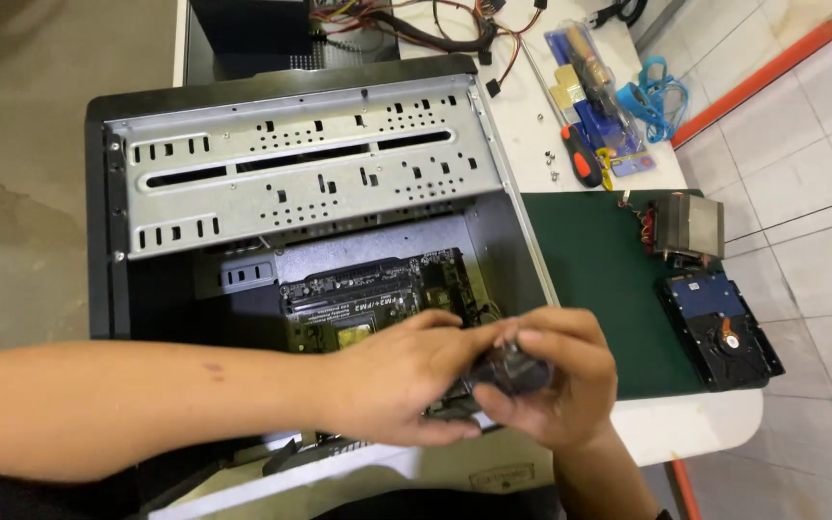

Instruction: Removing a motherboard from a computer case using a screwdriver

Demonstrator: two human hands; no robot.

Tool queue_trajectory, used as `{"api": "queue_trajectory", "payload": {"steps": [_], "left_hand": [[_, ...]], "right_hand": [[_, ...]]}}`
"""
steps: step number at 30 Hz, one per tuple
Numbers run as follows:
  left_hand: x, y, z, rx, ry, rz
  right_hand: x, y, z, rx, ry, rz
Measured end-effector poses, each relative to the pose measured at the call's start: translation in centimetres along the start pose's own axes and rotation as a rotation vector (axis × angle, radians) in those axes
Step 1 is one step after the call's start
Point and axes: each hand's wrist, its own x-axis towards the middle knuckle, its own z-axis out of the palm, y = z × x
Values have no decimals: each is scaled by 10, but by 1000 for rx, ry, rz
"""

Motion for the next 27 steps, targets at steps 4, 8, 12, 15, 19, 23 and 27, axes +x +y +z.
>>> {"api": "queue_trajectory", "payload": {"steps": [4, 8, 12, 15, 19, 23, 27], "left_hand": [[5, -9, 3, -9, 67, 12], [8, -22, 9, -44, 128, -43], [5, -40, 23, -93, 158, -89], [1, -38, 24, -239, 162, -142], [1, -35, 22, -352, 76, -247], [5, -38, 22, -297, 111, -301], [4, -45, 21, -403, 124, -323]], "right_hand": [[7, 20, -2, -45, -13, -26], [20, 33, 0, -94, 3, -170], [29, 26, -2, -47, -45, -114], [32, 10, 3, 187, -130, 15], [30, 10, 5, 418, -116, 94], [29, 25, 1, 121, -140, -48], [30, 20, 1, 16, -131, -28]]}}
